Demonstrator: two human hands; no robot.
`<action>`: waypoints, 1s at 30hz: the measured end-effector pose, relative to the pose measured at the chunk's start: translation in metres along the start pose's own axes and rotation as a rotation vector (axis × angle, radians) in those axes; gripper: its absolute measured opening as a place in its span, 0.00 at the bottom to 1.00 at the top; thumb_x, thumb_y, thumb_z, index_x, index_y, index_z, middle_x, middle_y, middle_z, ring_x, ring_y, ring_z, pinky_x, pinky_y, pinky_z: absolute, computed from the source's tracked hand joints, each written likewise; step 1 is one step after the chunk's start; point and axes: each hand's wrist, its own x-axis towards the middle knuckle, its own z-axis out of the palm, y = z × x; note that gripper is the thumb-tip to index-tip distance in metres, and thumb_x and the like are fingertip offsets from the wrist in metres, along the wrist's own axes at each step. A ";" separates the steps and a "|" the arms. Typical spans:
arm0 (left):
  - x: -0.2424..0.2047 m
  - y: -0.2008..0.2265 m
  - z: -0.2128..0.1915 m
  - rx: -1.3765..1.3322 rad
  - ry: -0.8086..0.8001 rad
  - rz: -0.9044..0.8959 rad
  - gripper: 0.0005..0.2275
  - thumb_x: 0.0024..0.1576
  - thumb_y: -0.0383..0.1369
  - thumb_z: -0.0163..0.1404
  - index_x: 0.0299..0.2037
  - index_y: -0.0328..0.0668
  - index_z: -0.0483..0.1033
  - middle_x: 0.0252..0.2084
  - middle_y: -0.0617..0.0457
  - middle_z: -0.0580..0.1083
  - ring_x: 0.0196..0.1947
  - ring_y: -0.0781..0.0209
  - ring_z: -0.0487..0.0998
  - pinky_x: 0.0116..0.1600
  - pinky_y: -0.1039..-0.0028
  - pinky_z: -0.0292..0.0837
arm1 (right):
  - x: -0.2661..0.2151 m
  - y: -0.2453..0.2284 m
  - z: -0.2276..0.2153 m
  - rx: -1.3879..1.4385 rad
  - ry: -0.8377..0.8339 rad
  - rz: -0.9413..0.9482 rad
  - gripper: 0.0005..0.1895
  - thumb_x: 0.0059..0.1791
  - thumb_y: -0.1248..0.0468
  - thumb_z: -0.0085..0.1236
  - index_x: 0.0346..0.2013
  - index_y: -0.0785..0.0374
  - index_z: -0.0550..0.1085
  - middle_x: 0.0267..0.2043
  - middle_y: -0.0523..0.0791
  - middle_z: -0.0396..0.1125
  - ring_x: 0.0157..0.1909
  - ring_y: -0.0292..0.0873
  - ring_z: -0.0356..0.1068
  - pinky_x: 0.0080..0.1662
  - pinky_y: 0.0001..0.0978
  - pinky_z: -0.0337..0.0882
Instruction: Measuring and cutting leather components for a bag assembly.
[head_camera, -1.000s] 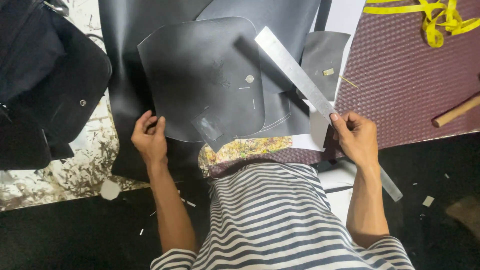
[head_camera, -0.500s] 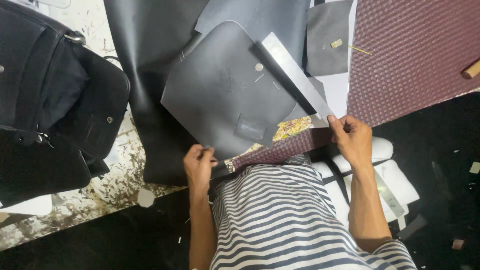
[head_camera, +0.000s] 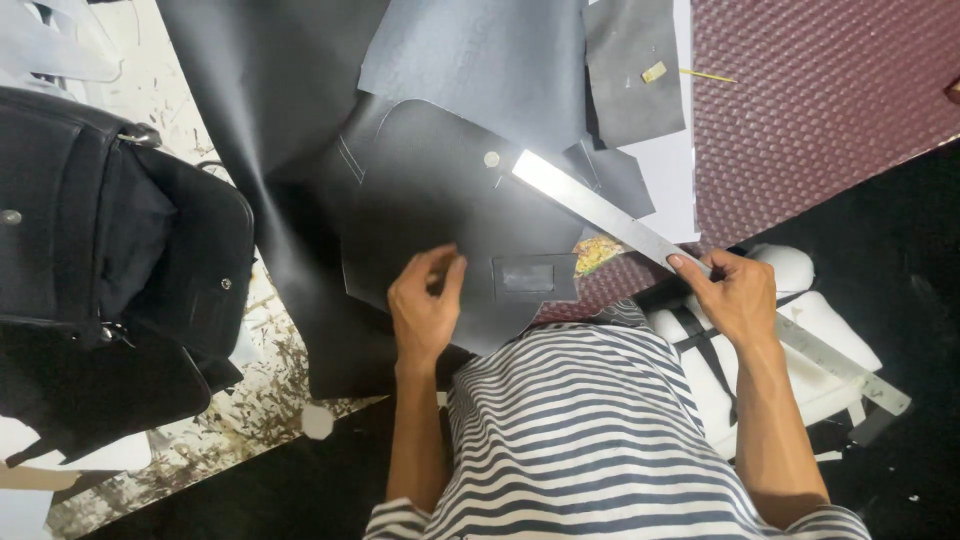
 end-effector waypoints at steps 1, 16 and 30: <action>0.016 0.000 0.011 0.034 0.103 0.244 0.08 0.57 0.31 0.58 0.45 0.39 0.83 0.40 0.41 0.80 0.41 0.42 0.83 0.45 0.59 0.80 | 0.005 0.001 0.002 -0.024 -0.017 -0.032 0.25 0.52 0.50 0.68 0.20 0.63 0.72 0.14 0.51 0.64 0.20 0.52 0.64 0.30 0.36 0.62; 0.080 -0.024 0.063 0.240 0.267 0.773 0.14 0.60 0.29 0.55 0.56 0.39 0.77 0.58 0.50 0.76 0.56 0.50 0.77 0.59 0.60 0.72 | 0.009 -0.016 0.010 -0.283 -0.090 0.074 0.27 0.49 0.35 0.57 0.22 0.53 0.74 0.11 0.46 0.57 0.22 0.49 0.61 0.38 0.41 0.62; 0.080 -0.016 0.056 0.363 0.212 0.811 0.13 0.65 0.36 0.48 0.54 0.43 0.80 0.57 0.54 0.77 0.57 0.52 0.74 0.58 0.62 0.68 | 0.004 -0.027 0.012 -0.363 -0.102 0.021 0.28 0.50 0.34 0.56 0.24 0.55 0.75 0.10 0.42 0.56 0.20 0.43 0.61 0.35 0.41 0.63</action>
